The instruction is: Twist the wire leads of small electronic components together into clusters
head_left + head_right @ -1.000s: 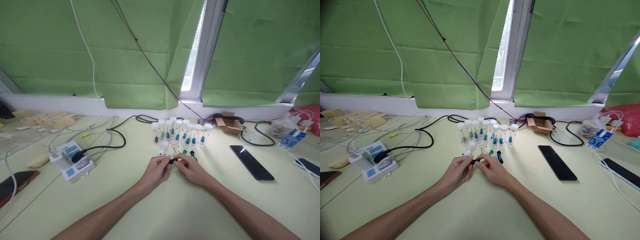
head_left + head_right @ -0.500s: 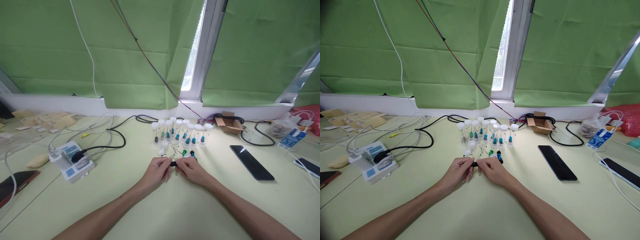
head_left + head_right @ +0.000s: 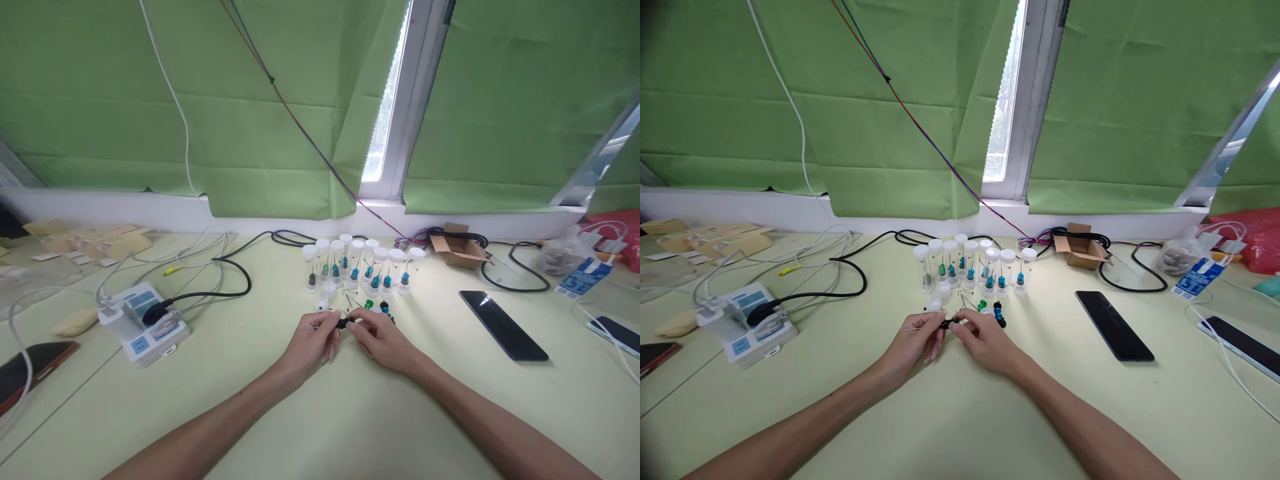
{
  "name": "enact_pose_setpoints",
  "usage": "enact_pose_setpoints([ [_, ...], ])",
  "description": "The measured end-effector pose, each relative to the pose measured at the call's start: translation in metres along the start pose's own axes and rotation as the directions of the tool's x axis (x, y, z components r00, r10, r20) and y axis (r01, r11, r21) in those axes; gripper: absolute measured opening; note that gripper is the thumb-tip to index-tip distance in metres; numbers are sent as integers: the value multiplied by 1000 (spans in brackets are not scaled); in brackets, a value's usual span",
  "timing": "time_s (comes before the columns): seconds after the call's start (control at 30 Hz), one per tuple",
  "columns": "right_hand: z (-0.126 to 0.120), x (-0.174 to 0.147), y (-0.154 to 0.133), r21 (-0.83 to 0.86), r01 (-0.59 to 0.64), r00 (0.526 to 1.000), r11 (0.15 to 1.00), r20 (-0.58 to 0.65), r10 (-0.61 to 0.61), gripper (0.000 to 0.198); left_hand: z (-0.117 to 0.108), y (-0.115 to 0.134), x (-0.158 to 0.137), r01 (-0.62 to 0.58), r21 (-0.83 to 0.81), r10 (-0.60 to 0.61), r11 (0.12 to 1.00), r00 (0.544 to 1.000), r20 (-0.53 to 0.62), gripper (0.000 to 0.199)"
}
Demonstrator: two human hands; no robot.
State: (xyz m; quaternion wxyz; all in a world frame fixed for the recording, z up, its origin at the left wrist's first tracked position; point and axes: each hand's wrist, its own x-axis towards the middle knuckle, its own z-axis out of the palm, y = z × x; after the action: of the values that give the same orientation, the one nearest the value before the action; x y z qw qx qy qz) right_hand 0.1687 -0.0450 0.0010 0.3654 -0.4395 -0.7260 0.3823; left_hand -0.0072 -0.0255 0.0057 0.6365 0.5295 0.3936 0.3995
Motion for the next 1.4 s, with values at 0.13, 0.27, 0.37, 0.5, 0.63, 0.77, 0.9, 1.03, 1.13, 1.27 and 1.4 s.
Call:
enact_pose_setpoints([
  [0.13, -1, 1, 0, -55, 36, 999, 998, -16, -37, 36, 1, 0, -1, -2, 32, 1, 999, 1000, 24, 47],
  [0.27, -1, 1, 2, -78, 48, 998, 996, -26, -50, 45, -1, 1, -2, -18, 96, 12, 995, 998, 69, 48],
  [0.37, -1, 2, 5, -61, 33, 999, 998, -16, -34, 52, -1, 1, -3, -42, 132, 31, 990, 996, 88, 49],
  [0.5, 1, 3, 7, -39, -2, 999, 999, -50, 0, 59, 0, 2, -2, -45, 133, 34, 990, 996, 83, 48],
  [0.63, 1, 3, 4, -56, 16, 992, 998, -121, -23, 50, 1, 3, -3, 2, 51, -4, 999, 1000, 30, 47],
  [0.77, -1, 1, 0, -13, 15, 998, 1000, -57, -16, 30, 1, 4, -2, 18, -4, -18, 1000, 1000, 10, 46],
  [0.9, 0, 0, -1, 9, 34, 999, 999, -27, -34, 26, 1, 3, -2, 2, -5, -2, 1000, 1000, 20, 46],
  [1.03, 0, 0, 0, -19, 44, 999, 999, -29, -45, 33, 1, 4, -2, -20, 81, 16, 996, 999, 49, 48],
  [1.13, -1, 0, 2, -45, 41, 999, 998, -24, -42, 40, 0, 3, -3, -59, 142, 46, 988, 995, 91, 49],
  [1.27, 0, 1, 5, -37, 28, 1000, 999, -12, -28, 51, 0, 2, -4, -55, 143, 40, 988, 993, 107, 49],
  [1.4, 0, 2, 4, 2, 21, 998, 1000, -67, -20, 53, 1, 3, -4, -24, 98, 16, 995, 997, 79, 48],
])
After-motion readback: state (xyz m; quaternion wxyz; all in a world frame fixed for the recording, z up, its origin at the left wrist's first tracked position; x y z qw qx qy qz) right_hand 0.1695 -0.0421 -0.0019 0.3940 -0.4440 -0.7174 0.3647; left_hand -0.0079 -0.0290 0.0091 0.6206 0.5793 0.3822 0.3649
